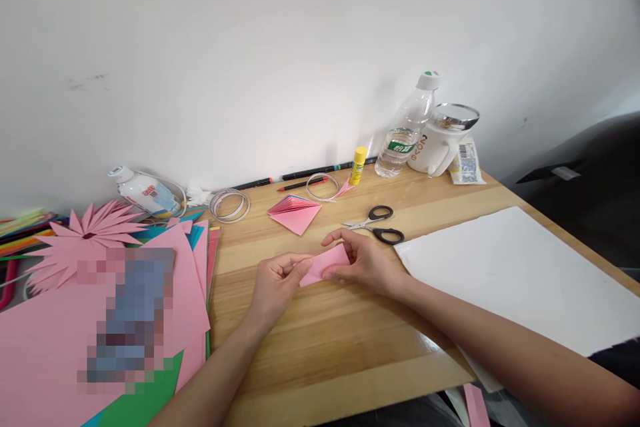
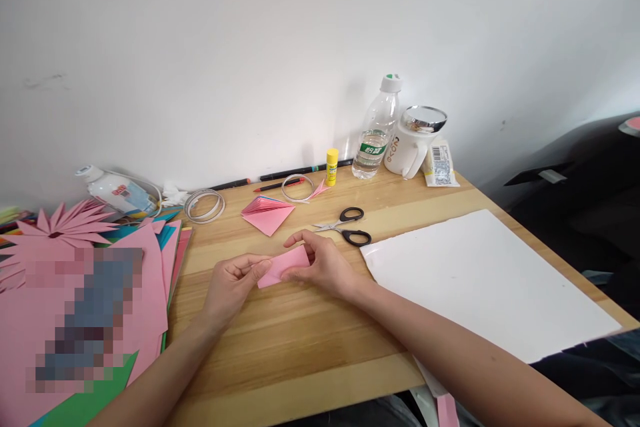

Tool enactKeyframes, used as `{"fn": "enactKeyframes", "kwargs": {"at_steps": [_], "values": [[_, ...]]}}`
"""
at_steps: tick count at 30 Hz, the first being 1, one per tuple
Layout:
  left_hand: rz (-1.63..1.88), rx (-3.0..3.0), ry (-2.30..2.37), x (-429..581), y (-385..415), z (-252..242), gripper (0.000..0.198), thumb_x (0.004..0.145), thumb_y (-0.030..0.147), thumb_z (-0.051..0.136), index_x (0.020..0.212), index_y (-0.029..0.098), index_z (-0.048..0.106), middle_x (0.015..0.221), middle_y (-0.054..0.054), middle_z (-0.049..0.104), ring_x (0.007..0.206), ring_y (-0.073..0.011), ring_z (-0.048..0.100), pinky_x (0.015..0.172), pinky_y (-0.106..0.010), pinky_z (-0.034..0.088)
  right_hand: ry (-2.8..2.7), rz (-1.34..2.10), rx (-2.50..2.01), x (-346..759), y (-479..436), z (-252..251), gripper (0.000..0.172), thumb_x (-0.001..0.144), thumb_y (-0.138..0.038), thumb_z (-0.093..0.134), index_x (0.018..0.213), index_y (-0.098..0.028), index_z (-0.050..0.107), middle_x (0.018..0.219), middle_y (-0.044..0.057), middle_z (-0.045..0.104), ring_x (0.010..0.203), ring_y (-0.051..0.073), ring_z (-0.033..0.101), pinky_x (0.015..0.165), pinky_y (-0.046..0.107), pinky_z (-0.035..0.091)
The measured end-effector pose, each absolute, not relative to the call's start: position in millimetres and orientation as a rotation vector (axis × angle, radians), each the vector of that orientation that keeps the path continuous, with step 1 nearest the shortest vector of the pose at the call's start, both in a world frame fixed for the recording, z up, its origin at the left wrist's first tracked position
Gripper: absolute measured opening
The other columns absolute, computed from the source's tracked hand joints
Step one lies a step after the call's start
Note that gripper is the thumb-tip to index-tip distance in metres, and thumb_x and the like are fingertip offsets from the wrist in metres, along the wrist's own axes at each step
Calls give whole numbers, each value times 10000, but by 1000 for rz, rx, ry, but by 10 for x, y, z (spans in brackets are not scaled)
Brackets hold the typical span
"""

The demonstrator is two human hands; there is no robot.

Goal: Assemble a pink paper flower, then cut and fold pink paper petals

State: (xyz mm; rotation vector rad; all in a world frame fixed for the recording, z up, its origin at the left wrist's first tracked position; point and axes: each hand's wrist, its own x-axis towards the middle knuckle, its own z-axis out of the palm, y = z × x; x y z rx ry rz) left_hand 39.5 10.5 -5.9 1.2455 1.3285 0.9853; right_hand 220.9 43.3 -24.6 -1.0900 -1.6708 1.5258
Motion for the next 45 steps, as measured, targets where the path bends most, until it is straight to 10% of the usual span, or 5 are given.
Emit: {"fn": "enactKeyframes", "kwargs": {"at_steps": [29, 45], "values": [[916, 1148, 1343, 457, 103, -39, 473, 519, 227, 758, 937, 165, 545, 828, -25, 669, 748, -170, 626, 659, -262, 490, -1860, 1331, -1109, 2194, 403, -147, 280, 650, -198, 633, 892, -212, 492, 788, -15, 559, 644, 125, 506, 553, 213, 405], [898, 1327, 1404, 443, 103, -23, 245, 591, 228, 683, 799, 155, 574, 683, 13, 619, 593, -133, 572, 558, -220, 427, -1837, 1361, -1118, 2159, 402, -222, 348, 610, -129, 575, 921, -222, 448, 688, -44, 513, 581, 114, 490, 511, 202, 402]]}}
